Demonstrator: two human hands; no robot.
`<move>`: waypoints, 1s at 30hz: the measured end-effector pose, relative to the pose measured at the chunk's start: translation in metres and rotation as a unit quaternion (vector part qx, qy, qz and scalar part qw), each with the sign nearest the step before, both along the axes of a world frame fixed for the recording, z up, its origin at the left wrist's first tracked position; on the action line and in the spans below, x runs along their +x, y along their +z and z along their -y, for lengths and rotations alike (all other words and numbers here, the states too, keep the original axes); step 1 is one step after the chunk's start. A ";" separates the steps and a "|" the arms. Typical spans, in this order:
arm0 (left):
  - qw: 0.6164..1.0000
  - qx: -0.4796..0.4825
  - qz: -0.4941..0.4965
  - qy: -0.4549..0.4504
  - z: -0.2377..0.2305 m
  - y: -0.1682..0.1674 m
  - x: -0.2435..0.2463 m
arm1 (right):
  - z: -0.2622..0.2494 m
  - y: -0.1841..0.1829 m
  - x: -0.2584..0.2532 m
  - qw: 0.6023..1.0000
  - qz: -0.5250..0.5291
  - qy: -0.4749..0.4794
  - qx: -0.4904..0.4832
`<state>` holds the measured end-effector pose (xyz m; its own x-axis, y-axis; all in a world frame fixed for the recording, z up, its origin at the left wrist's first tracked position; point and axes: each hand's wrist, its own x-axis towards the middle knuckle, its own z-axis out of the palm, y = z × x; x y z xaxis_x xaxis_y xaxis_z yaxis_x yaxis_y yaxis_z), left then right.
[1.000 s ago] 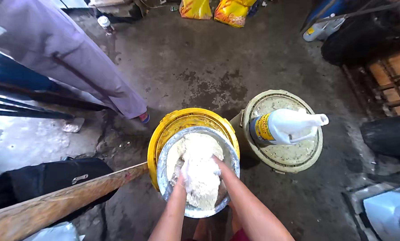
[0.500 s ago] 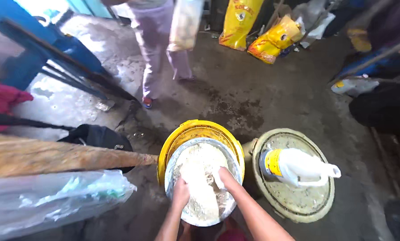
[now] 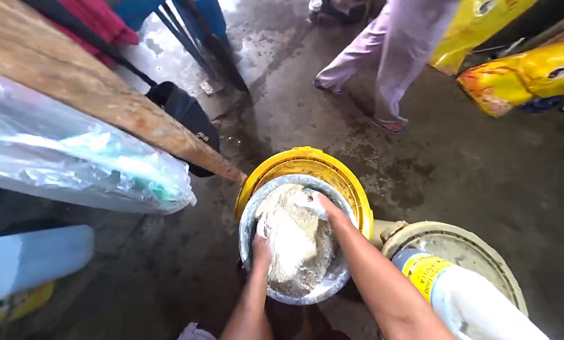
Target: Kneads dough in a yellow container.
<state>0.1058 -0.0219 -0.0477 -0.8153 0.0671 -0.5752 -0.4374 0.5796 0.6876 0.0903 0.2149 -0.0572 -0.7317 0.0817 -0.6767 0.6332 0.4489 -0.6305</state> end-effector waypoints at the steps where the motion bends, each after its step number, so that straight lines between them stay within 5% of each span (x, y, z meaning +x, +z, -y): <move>1: 0.999 0.028 0.007 0.028 0.000 -0.005 -0.002 | 0.002 -0.004 -0.001 1.000 -0.004 -0.001 -0.024; 8: 0.978 0.124 0.071 0.150 -0.006 -0.033 0.004 | 0.036 0.037 -0.006 0.991 0.033 0.047 -0.119; 12: 0.992 0.072 0.064 0.086 -0.006 -0.008 0.002 | 0.028 0.047 0.009 0.993 -0.006 0.039 -0.115; 19: 0.989 0.122 0.067 0.053 -0.020 0.038 -0.006 | 0.028 0.058 0.035 0.999 -0.017 -0.041 -0.001; 24: 0.992 -0.001 0.062 -0.109 -0.003 0.053 -0.013 | 0.030 0.078 0.043 0.996 0.034 0.034 0.069; 30: 0.941 -0.221 -0.012 -0.257 -0.014 0.049 -0.029 | 0.057 0.079 0.007 0.989 0.045 0.103 0.100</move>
<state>0.0765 -0.0080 0.0010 -0.7539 0.2156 -0.6206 -0.0082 0.9415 0.3370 0.0971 0.1579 0.0215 -0.6840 0.0756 -0.7256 0.5652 0.6838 -0.4615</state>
